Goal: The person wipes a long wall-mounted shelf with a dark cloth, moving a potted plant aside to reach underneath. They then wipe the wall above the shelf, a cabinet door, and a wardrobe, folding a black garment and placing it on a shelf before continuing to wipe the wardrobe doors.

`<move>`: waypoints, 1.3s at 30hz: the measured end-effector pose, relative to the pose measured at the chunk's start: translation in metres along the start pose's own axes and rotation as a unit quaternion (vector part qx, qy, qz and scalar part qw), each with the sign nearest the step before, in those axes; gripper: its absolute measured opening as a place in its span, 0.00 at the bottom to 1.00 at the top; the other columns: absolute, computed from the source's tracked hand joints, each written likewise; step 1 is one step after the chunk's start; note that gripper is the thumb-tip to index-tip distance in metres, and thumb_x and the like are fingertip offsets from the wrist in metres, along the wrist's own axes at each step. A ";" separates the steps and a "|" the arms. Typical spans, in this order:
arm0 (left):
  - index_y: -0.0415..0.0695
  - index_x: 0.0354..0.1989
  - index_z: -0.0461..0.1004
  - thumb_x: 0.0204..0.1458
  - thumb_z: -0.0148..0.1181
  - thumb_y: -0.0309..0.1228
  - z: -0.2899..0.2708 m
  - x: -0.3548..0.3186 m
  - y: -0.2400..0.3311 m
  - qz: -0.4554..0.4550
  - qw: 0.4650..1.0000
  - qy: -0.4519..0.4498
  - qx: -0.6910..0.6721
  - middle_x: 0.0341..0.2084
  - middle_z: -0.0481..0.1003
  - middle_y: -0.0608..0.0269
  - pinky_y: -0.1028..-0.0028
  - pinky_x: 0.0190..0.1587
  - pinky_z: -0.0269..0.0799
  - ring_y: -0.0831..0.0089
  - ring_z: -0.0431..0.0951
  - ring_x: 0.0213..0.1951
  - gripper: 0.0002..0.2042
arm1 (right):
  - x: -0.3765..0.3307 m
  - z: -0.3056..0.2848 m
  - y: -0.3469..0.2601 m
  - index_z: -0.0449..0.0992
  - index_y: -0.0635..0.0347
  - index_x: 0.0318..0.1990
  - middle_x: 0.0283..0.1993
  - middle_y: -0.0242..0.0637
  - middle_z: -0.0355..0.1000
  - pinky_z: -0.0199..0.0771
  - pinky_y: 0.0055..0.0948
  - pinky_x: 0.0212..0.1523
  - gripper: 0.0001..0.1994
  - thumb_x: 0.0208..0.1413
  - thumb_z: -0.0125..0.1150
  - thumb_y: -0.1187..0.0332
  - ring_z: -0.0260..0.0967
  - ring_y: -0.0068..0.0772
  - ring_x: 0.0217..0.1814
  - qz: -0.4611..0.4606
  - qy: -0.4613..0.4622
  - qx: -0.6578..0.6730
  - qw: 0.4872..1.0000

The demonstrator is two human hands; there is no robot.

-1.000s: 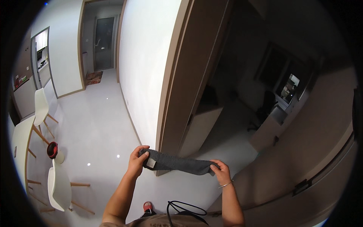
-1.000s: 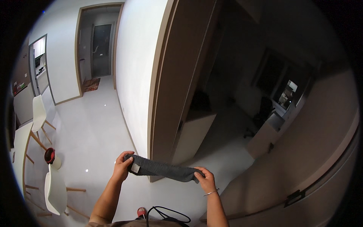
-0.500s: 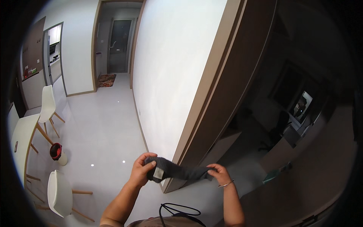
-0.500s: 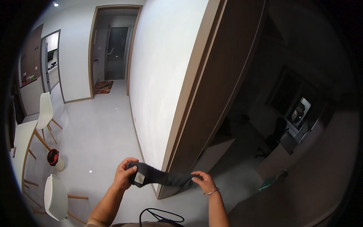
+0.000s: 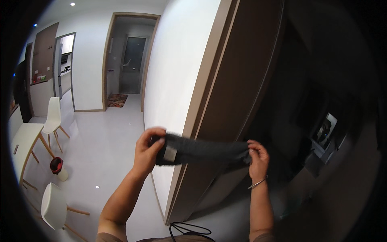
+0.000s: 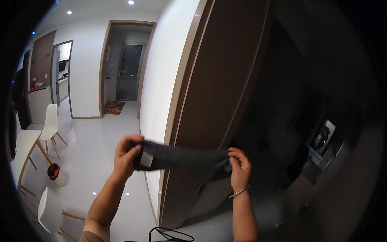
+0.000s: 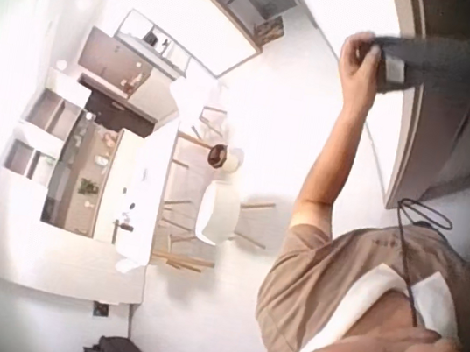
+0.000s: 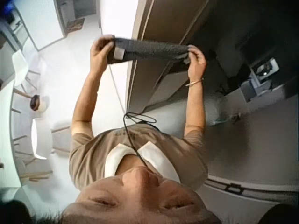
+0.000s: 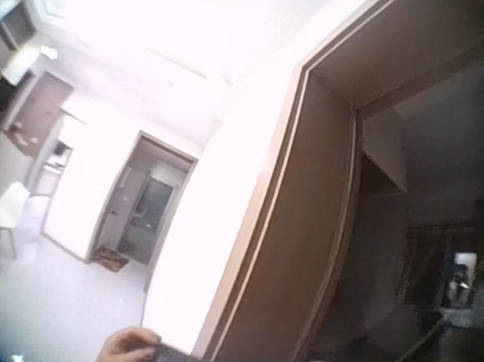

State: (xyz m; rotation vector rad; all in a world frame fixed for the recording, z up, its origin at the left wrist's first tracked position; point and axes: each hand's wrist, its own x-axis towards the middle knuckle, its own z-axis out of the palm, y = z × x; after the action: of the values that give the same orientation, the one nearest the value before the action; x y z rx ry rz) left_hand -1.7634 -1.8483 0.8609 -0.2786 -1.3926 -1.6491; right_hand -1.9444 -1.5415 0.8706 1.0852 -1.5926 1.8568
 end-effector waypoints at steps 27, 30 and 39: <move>0.42 0.68 0.52 0.37 0.73 0.47 0.124 0.083 -0.026 0.324 0.790 0.120 0.507 0.66 0.51 0.38 0.52 0.62 0.52 0.43 0.54 0.65 0.50 | 0.159 -0.002 0.110 0.49 0.57 0.71 0.73 0.44 0.48 0.52 0.45 0.68 0.42 0.60 0.43 0.35 0.48 0.49 0.72 0.237 0.013 0.342 0.909; 0.42 0.68 0.52 0.37 0.74 0.47 0.130 0.081 -0.035 0.313 0.800 0.116 0.498 0.66 0.51 0.39 0.52 0.62 0.53 0.43 0.54 0.65 0.50 | 0.188 -0.023 0.158 0.57 0.59 0.68 0.69 0.44 0.56 0.56 0.44 0.66 0.36 0.63 0.42 0.40 0.53 0.48 0.69 0.276 -0.087 0.311 0.905; 0.43 0.68 0.53 0.36 0.75 0.48 0.129 0.077 -0.024 0.312 0.794 0.124 0.507 0.64 0.55 0.41 0.53 0.63 0.54 0.44 0.57 0.64 0.51 | 0.213 -0.002 0.207 0.58 0.59 0.67 0.68 0.44 0.57 0.57 0.44 0.66 0.35 0.63 0.43 0.41 0.54 0.47 0.69 0.300 -0.127 0.303 0.895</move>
State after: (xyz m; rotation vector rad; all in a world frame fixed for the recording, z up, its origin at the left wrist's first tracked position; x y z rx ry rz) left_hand -1.8715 -1.7766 0.9395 0.1143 -1.5503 -0.2562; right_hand -2.2277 -1.6164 0.9165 1.2020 -1.6568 2.8674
